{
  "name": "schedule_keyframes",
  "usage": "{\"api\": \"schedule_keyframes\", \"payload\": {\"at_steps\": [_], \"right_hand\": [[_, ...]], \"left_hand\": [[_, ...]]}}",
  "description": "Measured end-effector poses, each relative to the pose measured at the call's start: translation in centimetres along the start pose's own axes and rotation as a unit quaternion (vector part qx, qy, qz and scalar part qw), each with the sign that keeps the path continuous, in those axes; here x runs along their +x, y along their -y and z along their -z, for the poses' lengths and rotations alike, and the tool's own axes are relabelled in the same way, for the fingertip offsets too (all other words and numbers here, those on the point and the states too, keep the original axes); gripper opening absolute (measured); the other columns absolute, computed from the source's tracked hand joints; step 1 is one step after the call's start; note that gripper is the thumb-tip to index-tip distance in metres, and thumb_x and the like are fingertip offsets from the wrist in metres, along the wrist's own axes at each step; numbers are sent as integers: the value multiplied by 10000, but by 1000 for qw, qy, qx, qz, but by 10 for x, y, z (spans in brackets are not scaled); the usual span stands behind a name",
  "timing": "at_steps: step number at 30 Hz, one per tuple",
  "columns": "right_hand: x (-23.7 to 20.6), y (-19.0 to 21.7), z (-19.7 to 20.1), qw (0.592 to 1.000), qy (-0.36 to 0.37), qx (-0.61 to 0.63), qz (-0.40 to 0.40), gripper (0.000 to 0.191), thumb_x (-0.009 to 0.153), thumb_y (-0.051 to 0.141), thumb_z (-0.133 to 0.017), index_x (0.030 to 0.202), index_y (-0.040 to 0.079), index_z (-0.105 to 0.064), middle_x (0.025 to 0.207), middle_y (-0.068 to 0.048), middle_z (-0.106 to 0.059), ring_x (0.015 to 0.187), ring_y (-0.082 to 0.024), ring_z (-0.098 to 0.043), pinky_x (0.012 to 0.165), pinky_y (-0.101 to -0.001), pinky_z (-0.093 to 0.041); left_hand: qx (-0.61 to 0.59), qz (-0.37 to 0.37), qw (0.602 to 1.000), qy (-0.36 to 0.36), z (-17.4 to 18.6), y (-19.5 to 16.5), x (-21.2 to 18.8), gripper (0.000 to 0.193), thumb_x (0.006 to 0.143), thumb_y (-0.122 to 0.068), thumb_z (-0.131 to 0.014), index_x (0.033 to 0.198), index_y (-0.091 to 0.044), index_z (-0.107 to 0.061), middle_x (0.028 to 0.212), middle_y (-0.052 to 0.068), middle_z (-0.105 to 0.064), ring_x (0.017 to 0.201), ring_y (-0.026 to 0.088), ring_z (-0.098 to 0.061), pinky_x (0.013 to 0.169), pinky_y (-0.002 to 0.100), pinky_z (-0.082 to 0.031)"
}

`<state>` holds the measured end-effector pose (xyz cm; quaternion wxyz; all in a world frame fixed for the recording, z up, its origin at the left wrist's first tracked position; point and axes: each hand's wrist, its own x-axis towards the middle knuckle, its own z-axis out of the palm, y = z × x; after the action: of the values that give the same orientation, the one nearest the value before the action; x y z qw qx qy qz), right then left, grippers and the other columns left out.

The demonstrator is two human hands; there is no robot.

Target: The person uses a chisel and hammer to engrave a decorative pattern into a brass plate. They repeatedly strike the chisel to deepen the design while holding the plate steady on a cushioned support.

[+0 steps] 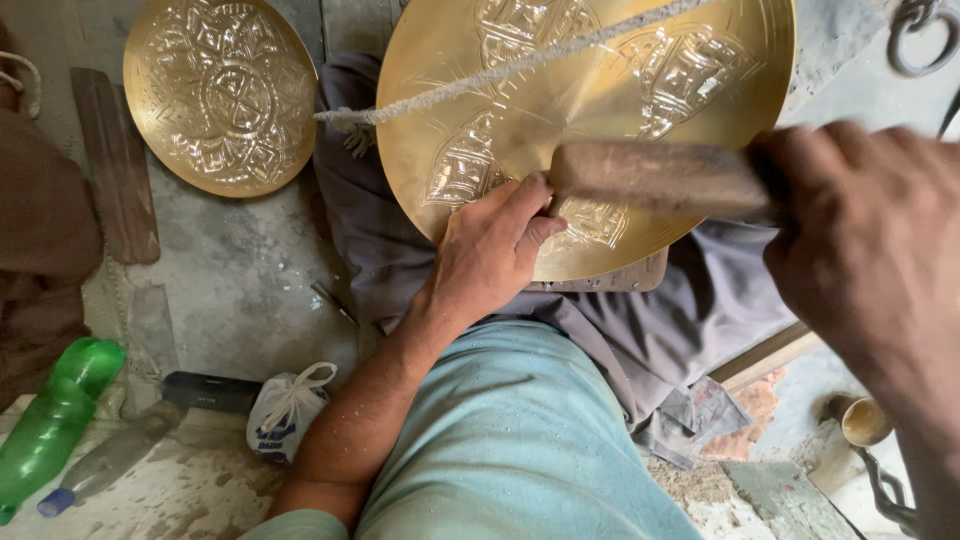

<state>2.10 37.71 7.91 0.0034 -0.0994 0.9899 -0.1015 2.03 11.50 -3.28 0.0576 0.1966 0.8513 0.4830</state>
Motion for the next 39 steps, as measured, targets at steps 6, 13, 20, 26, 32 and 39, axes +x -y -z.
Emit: {"api": "schedule_keyframes", "payload": {"at_steps": [6, 13, 20, 26, 32, 39], "right_hand": [[2, 6, 4, 984, -14, 158, -78, 386, 781, 34, -658, 1157, 23, -573, 983, -98, -677, 897, -304, -673, 820, -439, -534], [6, 11, -1, 999, -23, -24, -21, 341, 804, 33, -736, 1124, 99, -641, 902, -55, -703, 839, -210, -687, 784, -376, -535], [2, 3, -3, 980, 9, -187, 70, 349, 745, 1, -783, 1075, 86, -712, 862, -97, -729, 753, -271, -688, 710, -428, -546], [-2, 0, -12, 986, 40, -161, 8, 290, 761, 18, -777, 1037, 86, -715, 855, -107, -733, 737, -303, -709, 694, -449, -553], [-5, 2, -9, 981, 78, -176, -9, 249, 787, 101, -782, 1022, 70, -708, 835, -115, -731, 733, -309, -716, 695, -469, -553], [-7, 13, -2, 990, 61, -122, -46, 258, 855, 101, -729, 1110, 79, -695, 936, -114, -723, 810, -284, -717, 759, -412, -551]], "left_hand": [[-50, 6, 999, -2, 0, -2, -1, 278, 1012, -148, -693, 1262, -109, -576, 975, 100, -692, 884, 276, -732, 738, 401, -560], [-41, 7, 999, 4, 0, -2, 2, 295, 1021, -144, -670, 1296, -123, -564, 1005, 87, -710, 902, 278, -745, 740, 406, -561], [1, 21, 1000, 12, -1, -1, 3, 340, 984, -176, -708, 1298, -146, -579, 968, 102, -696, 858, 323, -716, 707, 442, -541], [-15, 17, 1000, 13, -1, 2, 3, 347, 998, -158, -692, 1321, -156, -566, 1009, 85, -705, 894, 305, -725, 733, 430, -554], [-22, -6, 1000, -4, -2, 2, 6, 356, 998, -149, -689, 1331, -153, -563, 1052, 93, -704, 922, 303, -727, 752, 422, -563], [13, 26, 999, 20, -2, 6, 7, 348, 981, -190, -714, 1304, -157, -586, 982, 97, -691, 872, 321, -707, 716, 444, -543]]}}
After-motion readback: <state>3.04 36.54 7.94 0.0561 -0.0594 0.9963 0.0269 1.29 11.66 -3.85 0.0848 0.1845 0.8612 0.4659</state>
